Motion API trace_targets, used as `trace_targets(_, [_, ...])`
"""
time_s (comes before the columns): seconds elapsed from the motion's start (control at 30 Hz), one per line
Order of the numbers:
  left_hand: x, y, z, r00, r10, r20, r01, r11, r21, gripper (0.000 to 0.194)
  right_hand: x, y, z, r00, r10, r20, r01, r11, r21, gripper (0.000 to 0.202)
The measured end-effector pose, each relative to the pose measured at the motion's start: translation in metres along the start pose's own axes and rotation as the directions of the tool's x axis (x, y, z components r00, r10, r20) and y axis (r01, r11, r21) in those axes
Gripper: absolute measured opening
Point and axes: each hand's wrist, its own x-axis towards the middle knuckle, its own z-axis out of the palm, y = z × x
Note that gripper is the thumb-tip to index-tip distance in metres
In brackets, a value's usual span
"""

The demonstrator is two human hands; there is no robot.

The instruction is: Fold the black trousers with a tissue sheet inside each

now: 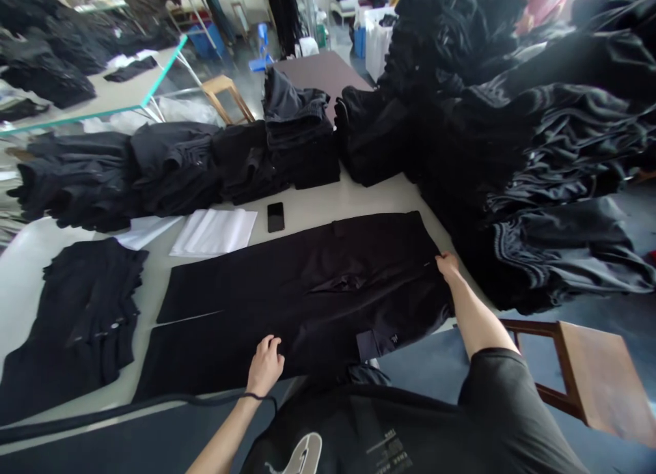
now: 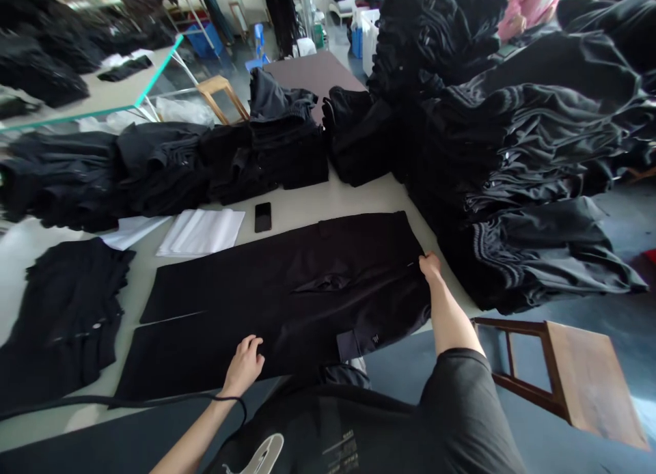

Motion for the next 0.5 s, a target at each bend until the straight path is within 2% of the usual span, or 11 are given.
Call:
trace_targets(0.1, [0.001, 0.005, -0.001, 0.999, -0.041, 0.002, 0.041, 0.999, 0.002, 0.039, 0.004, -0.001, -0.004, 1.000, 0.025, 0.008, -0.025, 1.000, 0.018, 0.032])
trace_targets(0.2, [-0.007, 0.012, 0.004, 0.994, -0.054, -0.096, 0.057, 0.998, 0.026, 0.044, 0.003, -0.005, -0.005, 0.999, 0.044, 0.018, -0.045, 0.999, 0.025, 0.035])
trace_targets(0.3, [-0.026, 0.016, 0.020, 0.984, 0.055, -0.168, -0.049, 0.998, 0.039, 0.050, -0.011, 0.002, -0.006, 0.999, 0.038, 0.013, -0.039, 0.999, 0.030, 0.051])
trace_targets(0.4, [-0.050, 0.017, 0.040, 0.971, 0.215, -0.102, -0.212, 0.977, 0.036, 0.058, -0.041, 0.033, -0.007, 0.999, 0.023, 0.037, -0.023, 1.000, 0.012, 0.063])
trace_targets(0.5, [-0.064, 0.018, 0.051, 0.966, 0.252, -0.053, -0.248, 0.966, 0.070, 0.066, -0.075, 0.080, -0.008, 0.995, 0.035, 0.095, -0.031, 0.998, -0.047, 0.063])
